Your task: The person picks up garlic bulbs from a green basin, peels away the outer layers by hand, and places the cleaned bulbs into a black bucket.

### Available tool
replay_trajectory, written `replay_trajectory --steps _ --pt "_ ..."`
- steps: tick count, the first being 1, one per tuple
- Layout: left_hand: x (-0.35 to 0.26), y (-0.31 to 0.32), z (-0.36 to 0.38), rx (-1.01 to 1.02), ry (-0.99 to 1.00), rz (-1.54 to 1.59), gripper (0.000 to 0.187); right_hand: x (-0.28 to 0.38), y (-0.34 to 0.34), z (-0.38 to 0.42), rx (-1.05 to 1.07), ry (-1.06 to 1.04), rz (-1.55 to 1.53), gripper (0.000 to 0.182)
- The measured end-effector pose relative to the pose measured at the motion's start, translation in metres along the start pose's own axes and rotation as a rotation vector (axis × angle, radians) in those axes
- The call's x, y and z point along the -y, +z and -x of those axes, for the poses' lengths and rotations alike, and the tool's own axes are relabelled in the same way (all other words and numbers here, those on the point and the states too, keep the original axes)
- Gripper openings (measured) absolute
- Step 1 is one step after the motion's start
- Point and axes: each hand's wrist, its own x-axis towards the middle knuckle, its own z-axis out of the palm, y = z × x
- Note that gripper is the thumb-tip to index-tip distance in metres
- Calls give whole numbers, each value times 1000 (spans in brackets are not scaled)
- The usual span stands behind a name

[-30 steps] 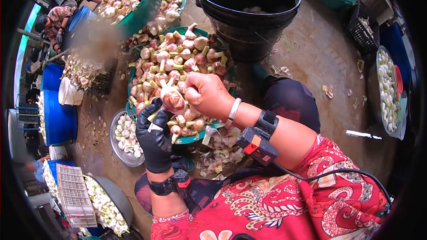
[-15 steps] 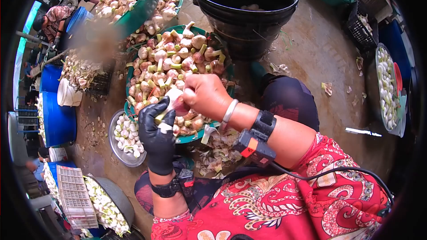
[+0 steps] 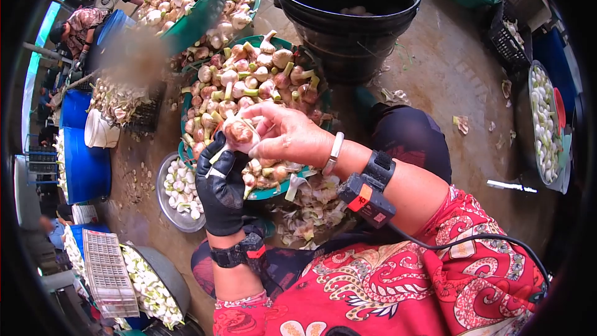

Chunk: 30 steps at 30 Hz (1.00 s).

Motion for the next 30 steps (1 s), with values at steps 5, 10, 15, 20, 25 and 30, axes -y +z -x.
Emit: replay_trajectory --steps 5,10,15,20,25,30 --pt "-3 8 2 20 66 -189 34 -10 -5 -4 166 -102 -115 73" --pt "-7 16 -1 84 64 -198 38 -2 0 0 4 -189 119 63" --pt "3 10 -5 160 237 -561 37 -10 -1 -3 -104 -511 419 57" --pt "8 3 -6 123 42 -246 30 -11 5 -1 -136 -622 508 56" --pt "-4 13 -1 71 -4 -182 35 -9 2 1 -125 -444 422 63" --pt "-1 10 0 105 102 -362 35 -12 3 0 -117 -414 388 64"
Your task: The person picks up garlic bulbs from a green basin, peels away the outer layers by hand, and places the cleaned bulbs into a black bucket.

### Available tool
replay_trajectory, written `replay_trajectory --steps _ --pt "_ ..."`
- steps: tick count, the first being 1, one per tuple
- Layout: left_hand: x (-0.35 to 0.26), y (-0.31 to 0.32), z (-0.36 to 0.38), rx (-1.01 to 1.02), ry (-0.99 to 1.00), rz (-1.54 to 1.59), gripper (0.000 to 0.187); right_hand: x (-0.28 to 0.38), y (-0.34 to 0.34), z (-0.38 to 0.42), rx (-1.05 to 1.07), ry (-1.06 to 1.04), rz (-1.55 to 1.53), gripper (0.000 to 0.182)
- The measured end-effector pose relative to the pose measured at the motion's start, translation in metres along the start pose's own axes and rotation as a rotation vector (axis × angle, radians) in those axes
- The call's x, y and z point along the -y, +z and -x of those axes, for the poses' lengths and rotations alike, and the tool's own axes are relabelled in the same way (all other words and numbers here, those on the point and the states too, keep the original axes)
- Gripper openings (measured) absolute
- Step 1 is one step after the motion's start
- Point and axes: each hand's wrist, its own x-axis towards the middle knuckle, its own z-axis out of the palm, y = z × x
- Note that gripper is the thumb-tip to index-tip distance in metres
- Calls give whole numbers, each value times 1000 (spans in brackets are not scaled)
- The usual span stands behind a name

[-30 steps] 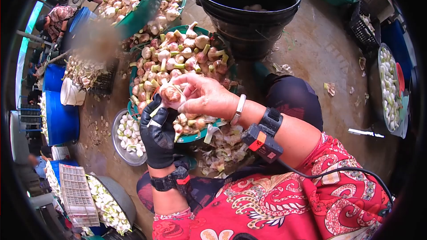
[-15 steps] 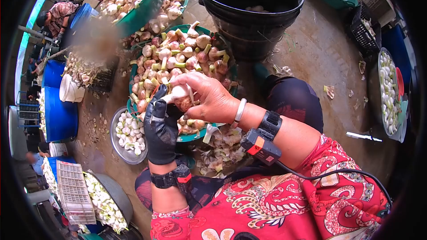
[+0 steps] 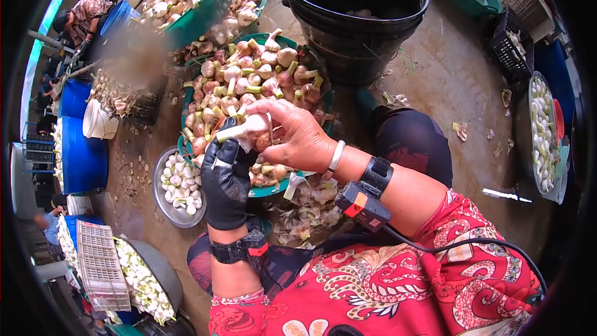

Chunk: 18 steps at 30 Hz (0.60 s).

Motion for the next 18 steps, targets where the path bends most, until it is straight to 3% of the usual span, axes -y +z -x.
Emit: replay_trajectory --steps 5,7,8,11,12,14,16,18 --pt "3 -6 0 64 175 -439 33 -3 5 4 -28 -37 -27 61" --pt "-5 -6 -1 -30 -137 -24 30 -1 3 5 71 341 -628 47" --pt "-4 -9 -1 -28 -137 -24 30 -3 0 2 84 433 -714 33" --pt "-3 -13 4 -84 -159 -239 22 -2 -6 4 220 676 -959 36" --pt "14 -21 0 -54 11 -275 23 -4 -6 5 226 680 -958 36" --pt "15 -28 -3 95 309 -687 26 -6 -5 8 508 928 -1089 43" --pt "9 -30 -1 95 144 -566 27 -10 -3 17 704 926 -1122 48" --pt "13 -29 -2 115 187 -511 27 -10 3 23 718 884 -1168 47"
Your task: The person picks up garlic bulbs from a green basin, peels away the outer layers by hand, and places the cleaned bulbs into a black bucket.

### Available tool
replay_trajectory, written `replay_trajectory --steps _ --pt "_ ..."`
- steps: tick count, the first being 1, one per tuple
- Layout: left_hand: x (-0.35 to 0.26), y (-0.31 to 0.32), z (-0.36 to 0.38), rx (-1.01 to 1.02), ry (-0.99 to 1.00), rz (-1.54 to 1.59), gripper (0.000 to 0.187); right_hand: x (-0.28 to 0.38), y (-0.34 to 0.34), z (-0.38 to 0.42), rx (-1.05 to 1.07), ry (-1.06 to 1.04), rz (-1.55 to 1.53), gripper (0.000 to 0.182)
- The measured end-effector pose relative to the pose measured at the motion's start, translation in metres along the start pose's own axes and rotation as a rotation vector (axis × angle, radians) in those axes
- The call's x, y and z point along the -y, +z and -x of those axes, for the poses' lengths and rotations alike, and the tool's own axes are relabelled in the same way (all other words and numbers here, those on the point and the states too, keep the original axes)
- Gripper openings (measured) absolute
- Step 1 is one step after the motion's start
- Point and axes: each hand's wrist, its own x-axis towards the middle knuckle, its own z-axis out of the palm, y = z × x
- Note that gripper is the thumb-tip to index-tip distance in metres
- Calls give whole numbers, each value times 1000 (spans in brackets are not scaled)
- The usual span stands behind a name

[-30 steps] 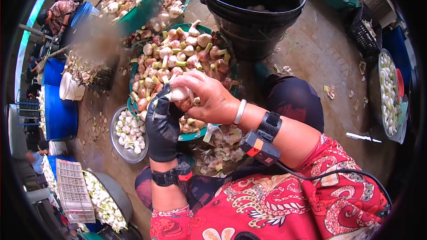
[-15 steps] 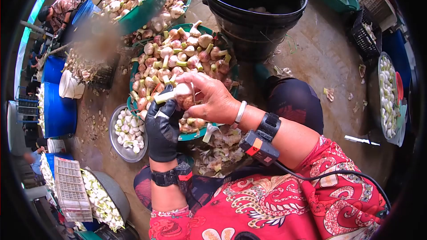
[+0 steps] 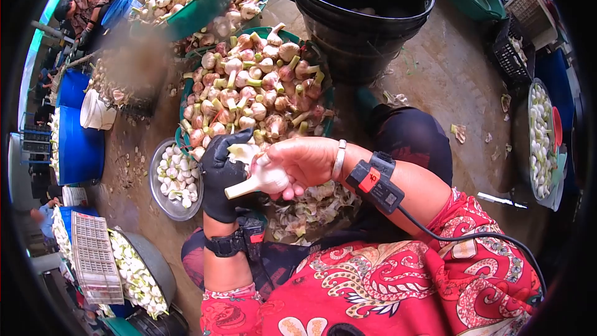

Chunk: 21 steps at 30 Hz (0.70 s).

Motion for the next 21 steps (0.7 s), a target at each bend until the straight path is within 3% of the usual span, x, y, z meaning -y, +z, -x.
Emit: replay_trajectory --steps 1,3,4,6,7,8,10,12,14,15,20,21 --pt "-3 3 2 -1 -3 -1 27 -1 1 -1 2 2 -2 47" --pt "-10 13 2 -111 -228 424 25 0 2 -1 39 -23 42 41" --pt "-2 7 4 -85 -109 252 26 2 4 0 38 -27 44 41" --pt "-18 5 4 -82 77 -82 30 7 12 0 -95 -233 88 35" --pt "10 -14 6 145 224 -405 36 8 4 -5 -197 -353 136 33" --pt "-4 2 11 -31 40 -127 40 15 4 -2 -232 -383 124 32" --pt "4 0 12 -42 -429 952 43 25 11 2 -365 -445 120 37" --pt "-19 8 9 -26 -384 934 45 26 9 -1 -347 -492 148 43" --pt "-33 14 8 -127 -236 663 41 22 11 -2 -377 -454 254 50" --pt "-18 10 10 -169 -338 948 36 21 8 -3 -330 -445 272 43" --pt "-12 -1 7 -122 -331 834 27 28 13 -8 -526 -355 226 17" --pt "-2 -2 9 -197 -361 905 27 24 10 -11 -498 -561 190 16"
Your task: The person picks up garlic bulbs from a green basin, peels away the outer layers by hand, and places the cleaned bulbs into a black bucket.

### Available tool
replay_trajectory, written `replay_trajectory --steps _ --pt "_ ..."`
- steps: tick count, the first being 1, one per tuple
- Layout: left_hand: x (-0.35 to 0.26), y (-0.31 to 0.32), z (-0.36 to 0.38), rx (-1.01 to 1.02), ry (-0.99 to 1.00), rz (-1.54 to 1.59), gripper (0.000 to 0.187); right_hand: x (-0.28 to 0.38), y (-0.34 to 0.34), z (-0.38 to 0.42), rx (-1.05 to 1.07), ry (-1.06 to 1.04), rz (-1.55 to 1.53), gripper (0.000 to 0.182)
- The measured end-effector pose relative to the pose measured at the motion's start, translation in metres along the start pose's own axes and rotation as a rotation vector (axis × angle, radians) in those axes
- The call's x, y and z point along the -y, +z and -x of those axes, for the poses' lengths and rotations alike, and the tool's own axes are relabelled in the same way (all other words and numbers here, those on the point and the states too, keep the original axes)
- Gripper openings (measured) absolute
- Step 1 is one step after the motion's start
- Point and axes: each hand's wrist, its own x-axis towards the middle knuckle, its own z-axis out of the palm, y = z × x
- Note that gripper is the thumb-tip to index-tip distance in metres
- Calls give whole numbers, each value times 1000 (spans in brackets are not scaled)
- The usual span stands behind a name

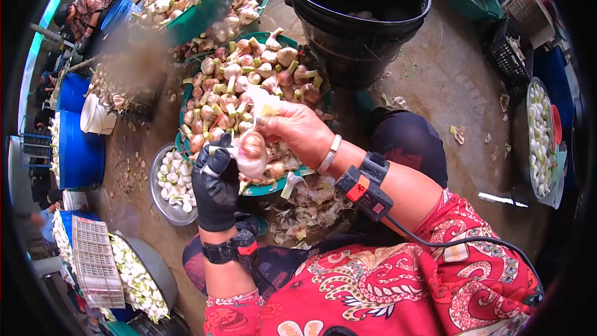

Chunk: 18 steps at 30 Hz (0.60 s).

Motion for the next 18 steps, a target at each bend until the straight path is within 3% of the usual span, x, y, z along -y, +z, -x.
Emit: replay_trajectory --steps 1,2,3,5,6,7,9,11,13,14,15,17,18 --pt "5 -10 -4 -68 -1 80 28 -3 0 -2 -4 -189 -88 15" --pt "12 -22 -8 -20 193 -289 26 0 -3 -3 52 -191 -243 12" --pt "3 -31 -11 -103 -6 149 25 16 3 7 111 -153 -353 16" --pt "17 -45 -17 -109 202 -201 28 27 -11 14 344 -126 -478 18" --pt "18 -46 -18 -113 210 -204 28 36 -12 17 388 -102 -403 20" --pt "21 -45 -18 -103 285 -364 30 48 -14 27 333 29 -126 18" --pt "24 -42 -16 -82 348 -521 33 41 -17 29 468 347 470 24" --pt "23 -35 -15 -40 529 -858 30 18 -22 27 595 146 1105 34" --pt "18 -26 -11 18 479 -860 32 18 -20 26 428 132 1112 39" --pt "14 -19 -10 67 432 -863 37 21 -16 23 204 184 991 54" --pt "13 -13 -10 74 432 -860 37 20 -14 19 196 184 991 54" --pt "12 0 -8 -22 80 -112 38 15 -13 12 -17 290 291 35" --pt "11 12 -6 -10 107 -86 22 12 -14 11 26 263 199 20"
